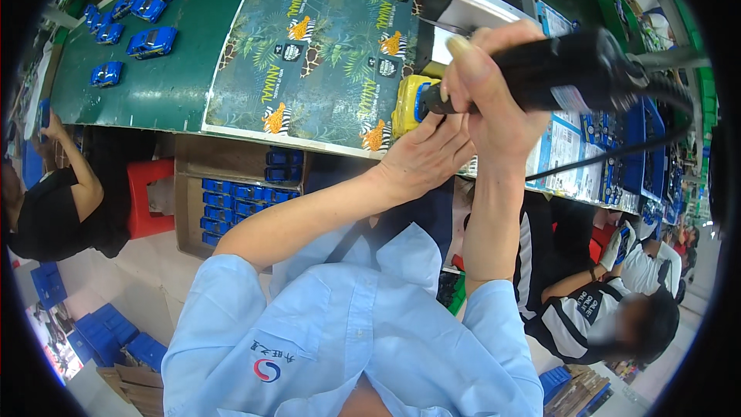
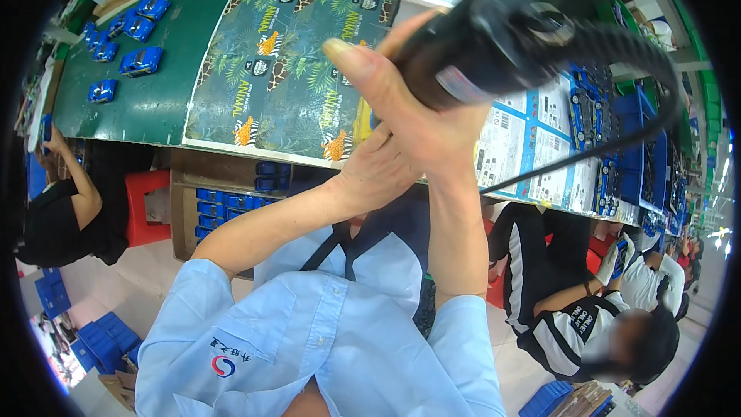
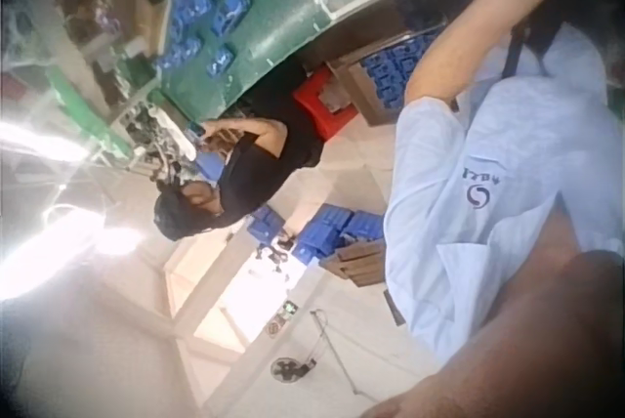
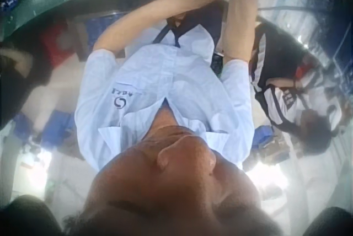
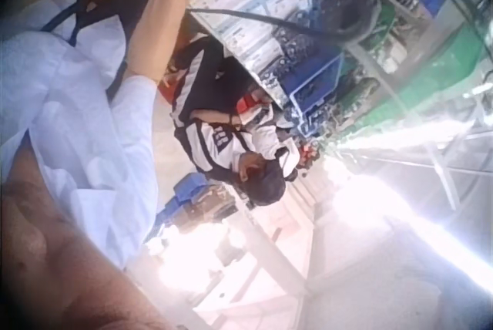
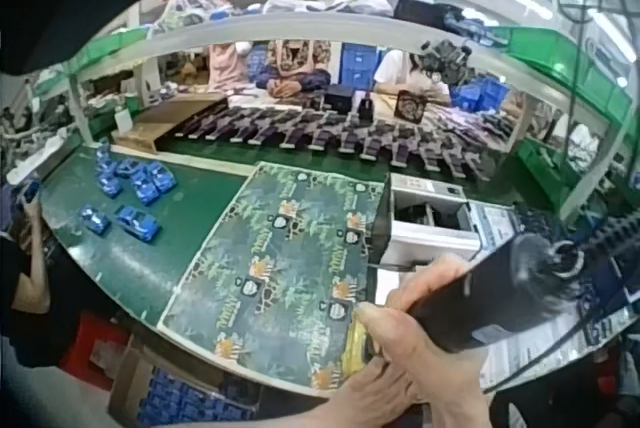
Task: Assembling small electronic devices using an electric screwdriver on a factory production line.
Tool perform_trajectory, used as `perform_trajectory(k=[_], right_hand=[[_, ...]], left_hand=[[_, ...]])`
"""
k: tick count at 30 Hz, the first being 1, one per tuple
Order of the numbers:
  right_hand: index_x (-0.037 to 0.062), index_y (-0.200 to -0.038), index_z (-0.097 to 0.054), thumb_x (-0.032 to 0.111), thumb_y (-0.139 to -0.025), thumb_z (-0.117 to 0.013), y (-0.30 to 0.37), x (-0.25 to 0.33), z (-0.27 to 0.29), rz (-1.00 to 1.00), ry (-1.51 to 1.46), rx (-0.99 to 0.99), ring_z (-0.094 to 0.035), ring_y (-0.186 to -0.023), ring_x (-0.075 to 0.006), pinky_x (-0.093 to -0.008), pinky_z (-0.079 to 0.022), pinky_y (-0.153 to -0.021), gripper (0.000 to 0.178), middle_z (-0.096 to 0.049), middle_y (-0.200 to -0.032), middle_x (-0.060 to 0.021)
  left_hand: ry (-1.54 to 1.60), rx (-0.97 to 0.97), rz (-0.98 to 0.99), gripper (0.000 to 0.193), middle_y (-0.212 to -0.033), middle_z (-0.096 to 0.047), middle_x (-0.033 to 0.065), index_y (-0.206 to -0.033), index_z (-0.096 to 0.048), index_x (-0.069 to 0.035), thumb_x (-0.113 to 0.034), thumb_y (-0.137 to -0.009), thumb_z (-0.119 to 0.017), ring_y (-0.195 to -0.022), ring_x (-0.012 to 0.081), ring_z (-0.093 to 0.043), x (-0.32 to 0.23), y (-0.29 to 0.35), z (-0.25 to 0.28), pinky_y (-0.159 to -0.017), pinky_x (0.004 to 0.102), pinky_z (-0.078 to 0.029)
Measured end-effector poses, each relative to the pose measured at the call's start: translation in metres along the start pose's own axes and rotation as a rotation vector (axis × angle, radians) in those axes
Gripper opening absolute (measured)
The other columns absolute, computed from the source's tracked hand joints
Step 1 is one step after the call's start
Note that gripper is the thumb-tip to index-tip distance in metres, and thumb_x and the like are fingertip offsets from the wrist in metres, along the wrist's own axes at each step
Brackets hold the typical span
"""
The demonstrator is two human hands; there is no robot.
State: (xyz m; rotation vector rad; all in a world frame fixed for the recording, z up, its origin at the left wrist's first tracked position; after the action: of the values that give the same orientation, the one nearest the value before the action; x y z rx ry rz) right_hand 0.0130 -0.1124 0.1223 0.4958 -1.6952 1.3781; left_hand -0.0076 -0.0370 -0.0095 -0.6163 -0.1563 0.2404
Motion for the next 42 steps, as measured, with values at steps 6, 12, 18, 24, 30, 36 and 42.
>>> perform_trajectory(k=[6, 12, 18, 24, 30, 36, 42], right_hand=[[0.0021, -0.100, -0.052, 0.007, -0.094, -0.055, 0.009, 0.052, 0.053, 0.195, -0.299, -0.015, -0.048, -0.052, -0.0157, -0.0310, -0.045, -0.053, 0.008, -0.049, -0.067, -0.0047], [0.0041, -0.095, -0.052, 0.004, -0.094, -0.059, 0.064, 0.043, 0.132, -0.052, -0.137, -0.397, -0.045, -0.053, -0.0133, -0.0311, -0.041, -0.054, 0.007, -0.045, -0.065, -0.0032], [0.0069, -0.102, -0.056, 0.007, -0.096, -0.060, 0.110, 0.021, 0.173, -0.176, -0.148, -0.536, -0.041, -0.054, -0.0113, -0.0276, -0.036, -0.056, 0.007, -0.043, -0.065, 0.0006], [0.0037, -0.099, -0.057, 0.009, -0.098, -0.057, 0.116, 0.019, 0.191, -0.155, -0.078, -0.484, -0.043, -0.057, -0.0111, -0.0264, -0.038, -0.059, 0.006, -0.042, -0.067, -0.0007], [0.0043, -0.096, -0.054, 0.008, -0.098, -0.056, 0.110, 0.010, 0.181, -0.173, -0.111, -0.450, -0.041, -0.057, -0.0103, -0.0251, -0.037, -0.058, 0.005, -0.041, -0.067, -0.0004], [0.0036, -0.101, -0.054, 0.008, -0.095, -0.060, 0.106, 0.001, 0.184, -0.153, -0.143, -0.434, -0.042, -0.054, -0.0109, -0.0261, -0.038, -0.054, 0.009, -0.043, -0.065, -0.0011], [0.0043, -0.099, -0.054, -0.004, -0.084, -0.065, 0.130, 0.012, 0.191, -0.129, -0.214, -0.583, -0.045, -0.049, -0.0129, -0.0250, -0.037, -0.046, 0.020, -0.048, -0.066, -0.0039]], left_hand=[[-0.069, 0.032, -0.005, 0.040, -0.128, -0.055, 0.0152, -0.121, -0.054, -0.003, -0.024, -0.087, -0.052, -0.129, 0.0291, -0.047, 0.002, -0.014, 0.019, -0.109, 0.0402, -0.032], [0.363, 0.039, 0.160, 0.055, -0.112, -0.061, 0.0117, -0.115, -0.056, -0.002, -0.025, -0.071, -0.079, -0.106, 0.0268, -0.056, 0.021, -0.052, 0.047, -0.089, 0.0393, -0.038], [0.705, 0.078, 0.008, 0.056, -0.104, -0.063, 0.0104, -0.117, -0.058, -0.005, -0.024, -0.071, -0.083, -0.103, 0.0279, -0.056, 0.046, -0.074, 0.050, -0.090, 0.0402, -0.040], [0.647, 0.199, 0.086, 0.079, -0.113, -0.064, 0.0094, -0.139, -0.052, -0.013, -0.013, -0.067, -0.085, -0.106, 0.0279, -0.057, 0.172, -0.015, 0.138, -0.097, 0.0399, -0.041], [-0.256, 0.588, 0.441, 0.061, -0.124, -0.061, 0.0081, -0.125, -0.062, -0.014, 0.001, -0.067, -0.072, -0.122, 0.0292, -0.049, 0.299, 0.121, 0.160, -0.098, 0.0446, -0.037], [-0.397, 0.224, 0.506, 0.055, -0.128, -0.060, 0.0089, -0.122, -0.063, -0.013, 0.001, -0.070, -0.070, -0.121, 0.0279, -0.052, 0.273, 0.121, 0.181, -0.096, 0.0433, -0.039], [0.318, -0.082, 0.087, 0.043, -0.116, -0.066, 0.0092, -0.113, -0.066, -0.008, -0.005, -0.071, -0.074, -0.112, 0.0289, -0.058, 0.125, -0.027, 0.101, -0.094, 0.0415, -0.041]])
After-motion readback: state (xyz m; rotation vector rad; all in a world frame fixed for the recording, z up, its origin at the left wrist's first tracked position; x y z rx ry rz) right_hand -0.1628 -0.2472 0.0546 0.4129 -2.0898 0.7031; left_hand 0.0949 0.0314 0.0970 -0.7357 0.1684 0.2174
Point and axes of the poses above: each hand's wrist, its own y-axis away from the middle knuckle, its own z-axis out of the back of the hand, x = y × z, the point moved 3 cm from there along -y, towards the middle knuckle
